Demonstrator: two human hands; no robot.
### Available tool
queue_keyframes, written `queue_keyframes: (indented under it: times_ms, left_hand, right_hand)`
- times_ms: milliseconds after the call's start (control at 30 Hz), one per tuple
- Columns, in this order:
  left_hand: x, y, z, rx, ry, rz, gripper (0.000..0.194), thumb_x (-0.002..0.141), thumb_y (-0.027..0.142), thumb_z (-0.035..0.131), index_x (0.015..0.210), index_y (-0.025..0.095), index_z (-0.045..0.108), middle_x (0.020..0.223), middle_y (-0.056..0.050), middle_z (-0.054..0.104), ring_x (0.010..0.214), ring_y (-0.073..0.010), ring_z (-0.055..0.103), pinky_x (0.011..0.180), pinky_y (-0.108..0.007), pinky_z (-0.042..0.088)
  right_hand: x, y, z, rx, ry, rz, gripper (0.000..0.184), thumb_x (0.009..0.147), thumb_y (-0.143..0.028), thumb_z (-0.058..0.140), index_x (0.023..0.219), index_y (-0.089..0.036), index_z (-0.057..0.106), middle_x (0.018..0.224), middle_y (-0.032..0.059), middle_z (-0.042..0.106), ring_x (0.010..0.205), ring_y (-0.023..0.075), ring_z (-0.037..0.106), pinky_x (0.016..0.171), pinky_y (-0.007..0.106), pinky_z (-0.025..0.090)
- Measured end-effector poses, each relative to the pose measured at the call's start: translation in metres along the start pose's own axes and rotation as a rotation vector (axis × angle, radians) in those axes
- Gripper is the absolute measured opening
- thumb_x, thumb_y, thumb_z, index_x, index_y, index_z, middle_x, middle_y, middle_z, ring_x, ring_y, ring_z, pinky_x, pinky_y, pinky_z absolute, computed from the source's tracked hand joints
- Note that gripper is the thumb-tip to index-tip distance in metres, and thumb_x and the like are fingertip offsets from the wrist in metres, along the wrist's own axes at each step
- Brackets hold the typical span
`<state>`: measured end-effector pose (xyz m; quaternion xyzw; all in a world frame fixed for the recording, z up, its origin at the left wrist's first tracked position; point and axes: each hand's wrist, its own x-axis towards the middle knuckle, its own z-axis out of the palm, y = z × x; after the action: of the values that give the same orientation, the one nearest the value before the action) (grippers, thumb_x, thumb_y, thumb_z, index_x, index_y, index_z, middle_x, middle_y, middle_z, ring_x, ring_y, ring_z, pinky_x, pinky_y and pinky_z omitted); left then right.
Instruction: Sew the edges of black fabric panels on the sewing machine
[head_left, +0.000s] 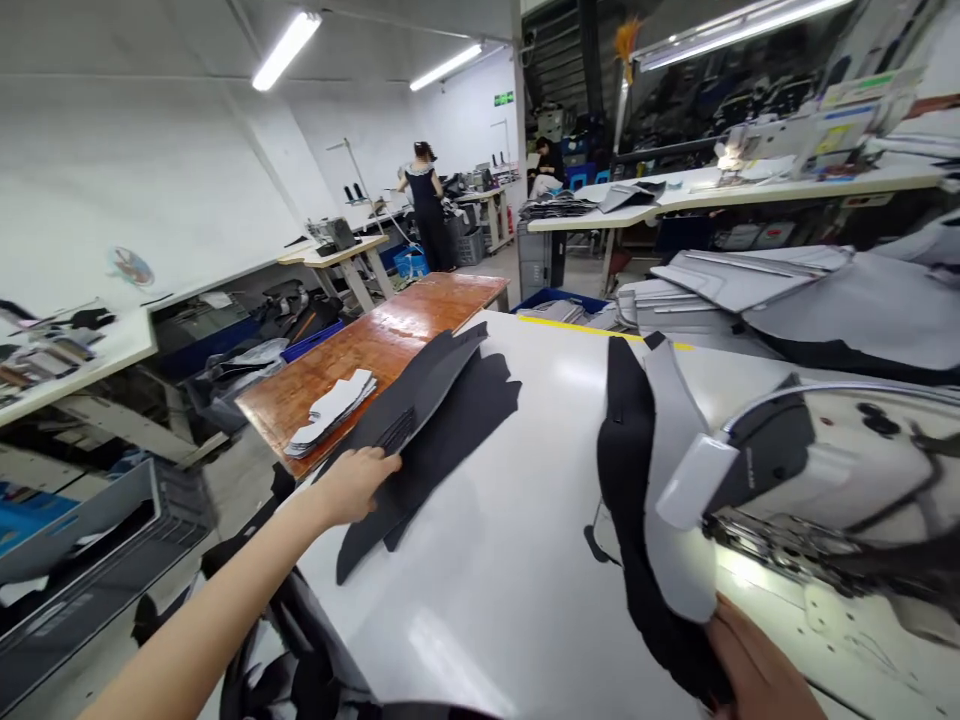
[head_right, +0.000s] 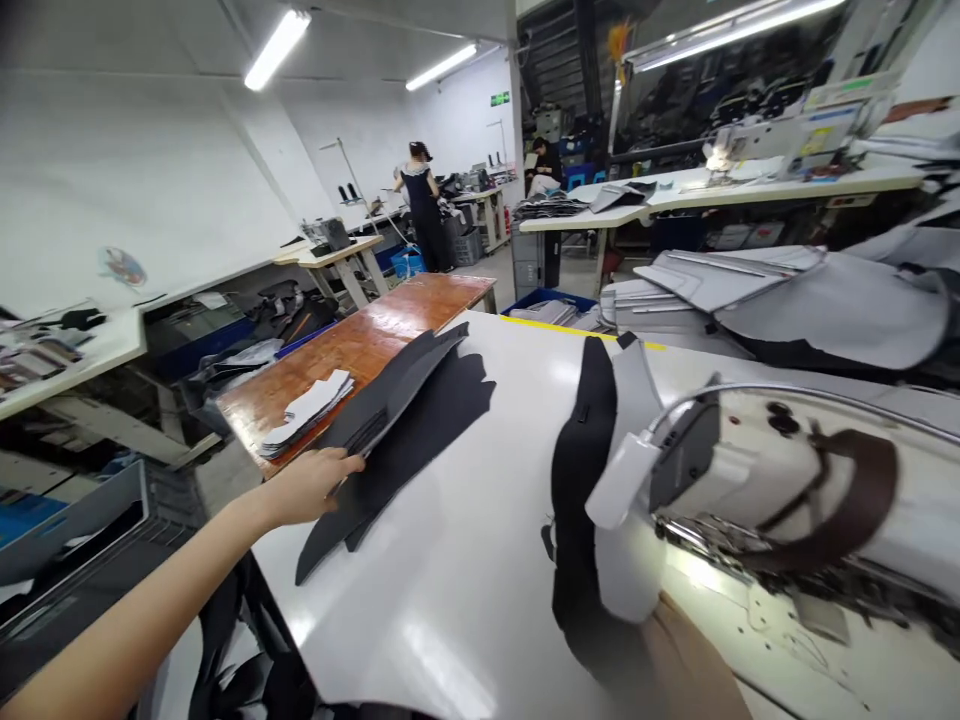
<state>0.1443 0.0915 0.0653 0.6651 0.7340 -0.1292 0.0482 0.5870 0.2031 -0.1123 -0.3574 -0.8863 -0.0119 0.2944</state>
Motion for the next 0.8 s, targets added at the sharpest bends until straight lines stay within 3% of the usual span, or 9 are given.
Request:
queue_keyframes:
  times_ms: [67,133,167,267,367,467,567,700,800]
  left_hand:
    - [0.004,0.041,-0.021,-0.052,0.115,0.058,0.023,0.075,0.016,0.063,0.097,0.020,0.062,0.100,-0.008,0.062,0.096,-0.0246,0.061,0.085,-0.037,0.048]
    - [0.019,0.102,-0.042,-0.202,0.365,0.284,0.021,0.088,0.019,0.049,0.106,0.020,0.060,0.109,-0.009,0.061,0.103,-0.0214,0.059,0.092,-0.035,0.047]
    - [0.029,0.137,-0.049,-0.277,0.421,0.439,0.023,0.091,0.019,0.044,0.108,0.020,0.060,0.109,-0.009,0.062,0.103,-0.0199,0.058,0.092,-0.033,0.048]
    - [0.060,0.238,-0.052,-0.254,0.171,0.875,0.022,0.088,0.020,0.048,0.105,0.016,0.060,0.106,-0.010,0.062,0.099,-0.0206,0.058,0.090,-0.032,0.049]
    - [0.088,0.299,-0.034,-0.011,-0.110,0.919,0.040,0.075,0.021,0.063,0.112,0.008,0.057,0.120,-0.017,0.055,0.111,-0.0290,0.051,0.093,-0.040,0.047]
    - [0.105,0.313,-0.013,0.121,-0.167,0.792,0.053,0.072,0.024,0.067,0.120,0.006,0.050,0.133,-0.021,0.044,0.122,-0.0338,0.041,0.094,-0.044,0.045]
    - [0.107,0.304,0.001,0.140,-0.026,0.740,0.035,0.087,0.018,0.048,0.121,0.009,0.050,0.126,-0.017,0.049,0.116,-0.0297,0.045,0.089,-0.042,0.047]
    - [0.103,0.297,0.003,0.111,-0.044,0.625,0.031,0.091,0.013,0.039,0.119,0.016,0.053,0.110,-0.012,0.057,0.103,-0.0248,0.052,0.073,-0.032,0.051]
    - [0.105,0.302,-0.001,0.075,-0.103,0.581,0.032,0.089,0.011,0.042,0.118,0.017,0.055,0.106,-0.010,0.058,0.102,-0.0243,0.053,0.076,-0.032,0.051]
  right_hand:
    - [0.000,-0.006,-0.007,-0.037,-0.037,0.003,0.054,0.064,-0.012,0.044,0.116,-0.016,0.061,0.115,0.0123,0.062,0.110,0.0293,0.057,0.091,0.041,0.051]
    - [0.004,-0.015,-0.015,-0.083,-0.078,-0.018,0.046,0.065,-0.007,0.043,0.106,-0.013,0.064,0.109,0.0125,0.065,0.111,0.0268,0.057,0.095,0.039,0.049]
    - [0.007,-0.019,-0.019,-0.105,-0.105,-0.024,0.044,0.066,-0.005,0.043,0.104,-0.012,0.064,0.109,0.0125,0.065,0.112,0.0260,0.056,0.097,0.039,0.048]
    - [0.015,-0.029,-0.028,-0.158,-0.160,-0.060,0.038,0.071,-0.002,0.045,0.103,-0.010,0.065,0.106,0.0140,0.066,0.109,0.0254,0.058,0.099,0.040,0.046]
    - [0.014,-0.040,-0.034,-0.178,-0.207,-0.099,0.035,0.075,-0.004,0.048,0.106,-0.007,0.065,0.103,0.0157,0.067,0.102,0.0251,0.061,0.100,0.039,0.045]
    - [0.006,-0.050,-0.037,-0.185,-0.210,-0.078,0.039,0.076,-0.007,0.050,0.113,-0.003,0.062,0.113,0.0204,0.063,0.110,0.0293,0.057,0.100,0.042,0.043]
    - [-0.003,-0.054,-0.036,-0.205,-0.165,-0.078,0.038,0.079,-0.007,0.047,0.114,0.001,0.060,0.115,0.0244,0.061,0.113,0.0316,0.055,0.098,0.043,0.043]
    - [-0.005,-0.051,-0.034,-0.217,-0.168,-0.128,0.035,0.080,-0.008,0.045,0.110,0.001,0.061,0.113,0.0248,0.063,0.107,0.0310,0.058,0.093,0.043,0.045]
    - [0.000,-0.047,-0.036,-0.211,-0.205,-0.142,0.035,0.080,-0.010,0.048,0.109,0.003,0.062,0.111,0.0259,0.063,0.104,0.0314,0.059,0.091,0.042,0.047]
